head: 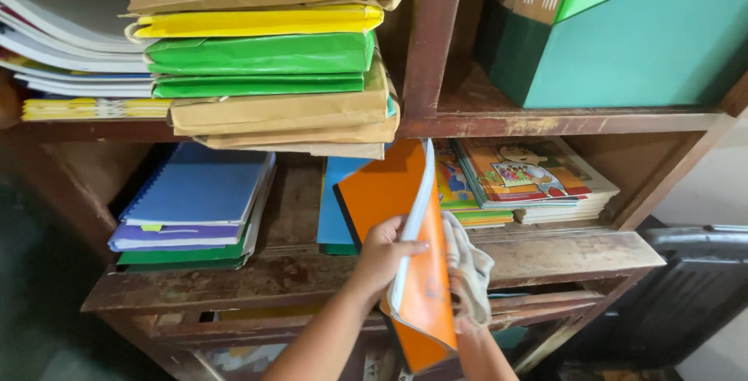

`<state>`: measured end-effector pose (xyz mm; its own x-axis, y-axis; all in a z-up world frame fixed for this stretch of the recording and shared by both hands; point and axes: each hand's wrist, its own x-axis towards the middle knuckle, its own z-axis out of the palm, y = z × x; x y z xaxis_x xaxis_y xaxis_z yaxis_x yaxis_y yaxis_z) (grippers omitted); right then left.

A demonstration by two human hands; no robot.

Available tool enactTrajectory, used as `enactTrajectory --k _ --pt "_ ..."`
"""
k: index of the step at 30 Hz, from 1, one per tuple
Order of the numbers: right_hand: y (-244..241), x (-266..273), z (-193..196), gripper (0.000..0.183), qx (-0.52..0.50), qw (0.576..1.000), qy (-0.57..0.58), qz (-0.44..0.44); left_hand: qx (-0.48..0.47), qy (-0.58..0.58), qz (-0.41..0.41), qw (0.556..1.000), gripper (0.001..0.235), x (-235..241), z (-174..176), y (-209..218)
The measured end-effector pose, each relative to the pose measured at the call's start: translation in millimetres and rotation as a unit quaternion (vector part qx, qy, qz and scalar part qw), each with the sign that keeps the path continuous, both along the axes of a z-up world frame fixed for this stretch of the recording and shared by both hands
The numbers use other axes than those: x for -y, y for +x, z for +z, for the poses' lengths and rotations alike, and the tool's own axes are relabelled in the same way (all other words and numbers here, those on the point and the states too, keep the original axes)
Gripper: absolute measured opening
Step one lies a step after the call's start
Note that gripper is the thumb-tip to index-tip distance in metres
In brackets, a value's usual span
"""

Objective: Wipe dust off various folders and files on a wooden shelf using a cloth.

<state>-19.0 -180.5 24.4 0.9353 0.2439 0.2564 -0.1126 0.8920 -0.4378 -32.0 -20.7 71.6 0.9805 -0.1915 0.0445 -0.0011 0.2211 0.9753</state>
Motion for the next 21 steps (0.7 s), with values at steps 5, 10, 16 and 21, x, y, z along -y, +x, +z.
enactTrajectory --k 5,10,16,21 --pt "1 23 -28 0.069 -0.028 0.998 -0.028 -0.047 0.004 -0.098 -0.080 0.992 0.046 28 -16 -8" --pt "-6 64 -130 0.067 -0.058 0.993 -0.060 -0.089 -0.007 -0.207 -0.124 0.970 0.049 49 -30 -18" --pt "-23 87 -155 0.065 -0.088 0.983 -0.095 -0.133 -0.038 -0.206 -0.113 0.971 0.046 48 -11 -30" --pt "-35 100 -164 0.064 -0.111 0.973 -0.126 -0.160 -0.070 -0.191 -0.105 0.973 0.052 39 -8 -31"
